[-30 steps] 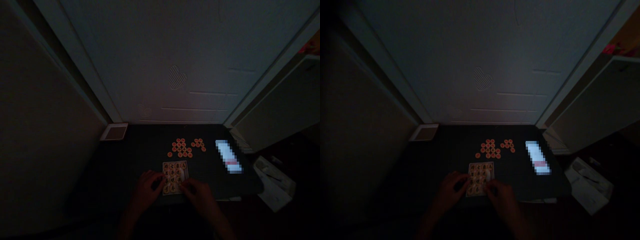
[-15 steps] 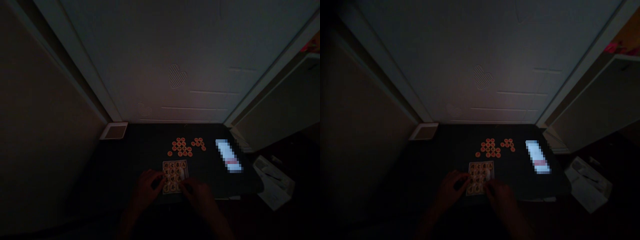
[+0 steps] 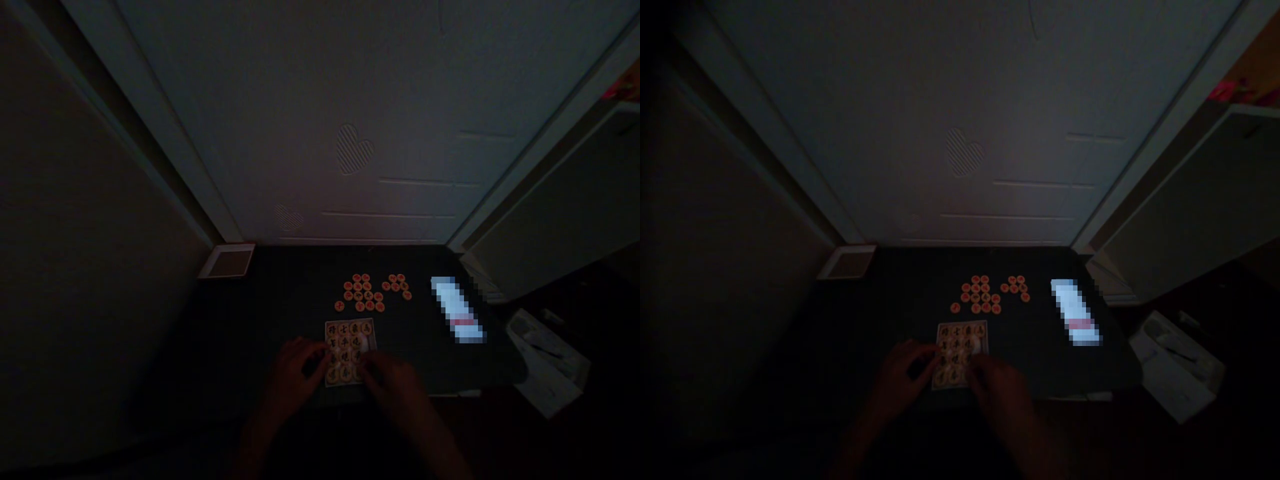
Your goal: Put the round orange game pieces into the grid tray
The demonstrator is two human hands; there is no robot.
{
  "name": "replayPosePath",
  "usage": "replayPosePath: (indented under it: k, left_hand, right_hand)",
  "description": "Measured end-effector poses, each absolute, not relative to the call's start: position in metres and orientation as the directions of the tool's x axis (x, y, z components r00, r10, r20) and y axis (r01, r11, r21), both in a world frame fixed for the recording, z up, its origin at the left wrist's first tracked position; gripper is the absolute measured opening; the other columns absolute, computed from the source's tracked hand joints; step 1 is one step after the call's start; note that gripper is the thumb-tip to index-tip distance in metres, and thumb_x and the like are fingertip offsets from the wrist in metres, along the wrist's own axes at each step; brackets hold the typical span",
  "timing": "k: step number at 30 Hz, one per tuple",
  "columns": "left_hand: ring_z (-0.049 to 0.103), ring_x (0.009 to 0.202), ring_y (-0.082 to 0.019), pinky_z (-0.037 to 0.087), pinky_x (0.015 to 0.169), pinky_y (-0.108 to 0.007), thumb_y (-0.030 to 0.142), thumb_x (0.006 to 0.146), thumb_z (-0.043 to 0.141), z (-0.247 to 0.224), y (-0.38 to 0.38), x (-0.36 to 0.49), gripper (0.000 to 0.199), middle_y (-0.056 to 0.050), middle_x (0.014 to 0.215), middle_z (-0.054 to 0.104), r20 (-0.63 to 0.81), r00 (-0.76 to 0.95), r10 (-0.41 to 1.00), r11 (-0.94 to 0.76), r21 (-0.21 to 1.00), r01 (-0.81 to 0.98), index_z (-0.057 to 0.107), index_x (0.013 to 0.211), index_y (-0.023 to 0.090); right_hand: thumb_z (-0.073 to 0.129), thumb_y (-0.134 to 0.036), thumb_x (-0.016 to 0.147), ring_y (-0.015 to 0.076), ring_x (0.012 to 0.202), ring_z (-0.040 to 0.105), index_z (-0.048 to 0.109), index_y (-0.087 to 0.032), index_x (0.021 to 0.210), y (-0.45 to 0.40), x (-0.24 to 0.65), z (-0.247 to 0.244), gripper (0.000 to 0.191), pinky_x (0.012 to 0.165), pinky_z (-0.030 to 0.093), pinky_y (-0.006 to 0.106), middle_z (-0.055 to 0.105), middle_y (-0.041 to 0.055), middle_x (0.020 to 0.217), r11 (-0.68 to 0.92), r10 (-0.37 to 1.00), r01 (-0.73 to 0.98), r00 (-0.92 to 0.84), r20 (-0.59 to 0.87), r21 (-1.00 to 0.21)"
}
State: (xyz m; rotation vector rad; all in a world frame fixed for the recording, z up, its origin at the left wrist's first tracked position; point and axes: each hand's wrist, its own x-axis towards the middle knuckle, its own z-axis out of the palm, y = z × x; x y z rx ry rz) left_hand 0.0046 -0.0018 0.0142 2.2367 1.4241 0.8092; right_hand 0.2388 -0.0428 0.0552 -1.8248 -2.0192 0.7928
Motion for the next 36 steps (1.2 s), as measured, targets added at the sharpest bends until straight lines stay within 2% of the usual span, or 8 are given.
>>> replayPosePath:
  k: [5, 13, 16, 19, 22, 29, 32, 36]
  left_hand:
    - [0.07, 0.088, -0.023, 0.053, 0.091, -0.044, 0.032, 0.093, 0.063, 0.017, -0.002, 0.005, 0.014, -0.003, 0.094, 0.076, 0.27, 0.32, 0.908, -0.419, 0.574, 0.704, 0.072, 0.103, 0.028]
    - [0.069, 0.089, -0.023, 0.052, 0.093, -0.045, 0.032, 0.093, 0.063, 0.02, -0.002, 0.006, 0.014, -0.001, 0.093, 0.075, 0.25, 0.318, 0.915, -0.404, 0.59, 0.699, 0.071, 0.104, 0.029]
    - [0.069, 0.087, -0.022, 0.05, 0.097, -0.047, 0.032, 0.093, 0.063, 0.019, -0.002, 0.006, 0.013, 0.0, 0.091, 0.075, 0.249, 0.31, 0.918, -0.397, 0.596, 0.698, 0.072, 0.103, 0.03]
    - [0.069, 0.086, -0.022, 0.048, 0.1, -0.049, 0.033, 0.093, 0.063, 0.017, -0.002, 0.006, 0.013, 0.0, 0.092, 0.075, 0.257, 0.305, 0.917, -0.399, 0.602, 0.692, 0.072, 0.102, 0.03]
    - [0.069, 0.086, -0.022, 0.049, 0.097, -0.047, 0.034, 0.094, 0.062, 0.017, -0.002, 0.006, 0.013, -0.001, 0.093, 0.076, 0.262, 0.312, 0.913, -0.407, 0.597, 0.691, 0.071, 0.102, 0.029]
    - [0.069, 0.086, -0.022, 0.05, 0.096, -0.048, 0.034, 0.094, 0.062, 0.017, -0.001, 0.005, 0.014, -0.002, 0.092, 0.075, 0.251, 0.324, 0.912, -0.409, 0.592, 0.694, 0.071, 0.103, 0.029]
    - [0.069, 0.085, -0.021, 0.053, 0.092, -0.044, 0.033, 0.092, 0.065, 0.018, -0.001, 0.004, 0.015, -0.001, 0.092, 0.074, 0.249, 0.288, 0.925, -0.38, 0.64, 0.668, 0.071, 0.106, 0.029]
    - [0.068, 0.083, -0.019, 0.057, 0.079, -0.035, 0.03, 0.094, 0.061, 0.027, 0.006, 0.008, 0.019, -0.002, 0.092, 0.072, 0.224, 0.237, 0.945, -0.325, 0.715, 0.62, 0.07, 0.111, 0.028]
  right_hand:
    - [0.055, -0.027, 0.097, 0.0209, 0.088, 0.075, 0.072, -0.026, 0.104, -0.041, 0.237, 0.055, 0.018, 0.075, 0.052, 0.026, 0.079, 0.0023, 0.101, 0.039, 0.984, 0.799, -0.134, -0.115, -0.6]
    - [0.056, -0.025, 0.096, 0.0208, 0.078, 0.077, 0.07, -0.026, 0.102, -0.04, 0.236, 0.059, 0.015, 0.065, 0.051, 0.024, 0.08, 0.0018, 0.089, 0.028, 0.985, 0.788, -0.127, -0.118, -0.615]
    - [0.056, -0.026, 0.096, 0.0208, 0.078, 0.076, 0.07, -0.026, 0.1, -0.039, 0.236, 0.057, 0.015, 0.066, 0.051, 0.025, 0.079, 0.002, 0.088, 0.023, 0.985, 0.783, -0.123, -0.118, -0.621]
    - [0.057, -0.025, 0.096, 0.0216, 0.083, 0.075, 0.07, -0.025, 0.099, -0.037, 0.237, 0.053, 0.014, 0.073, 0.052, 0.027, 0.078, 0.0038, 0.094, 0.055, 0.992, 0.8, -0.114, -0.061, -0.598]
    - [0.057, -0.024, 0.096, 0.0228, 0.09, 0.075, 0.07, -0.024, 0.104, -0.035, 0.239, 0.05, 0.016, 0.08, 0.053, 0.029, 0.077, 0.0056, 0.102, 0.093, 0.993, 0.819, -0.117, -0.006, -0.566]
    - [0.055, -0.027, 0.097, 0.0216, 0.087, 0.075, 0.071, -0.025, 0.105, -0.034, 0.238, 0.046, 0.017, 0.077, 0.055, 0.029, 0.077, 0.005, 0.101, 0.131, 0.99, 0.811, -0.141, 0.026, -0.57]
    - [0.052, -0.03, 0.099, 0.0219, 0.091, 0.074, 0.071, -0.023, 0.106, -0.035, 0.243, 0.046, 0.022, 0.081, 0.055, 0.03, 0.077, 0.0073, 0.104, 0.147, 0.988, 0.791, -0.091, 0.123, -0.594]
    - [0.051, -0.035, 0.099, 0.0211, 0.086, 0.073, 0.071, -0.023, 0.108, -0.031, 0.263, 0.041, 0.026, 0.078, 0.057, 0.031, 0.076, 0.0075, 0.099, 0.141, 0.973, 0.757, 0.012, 0.229, -0.638]
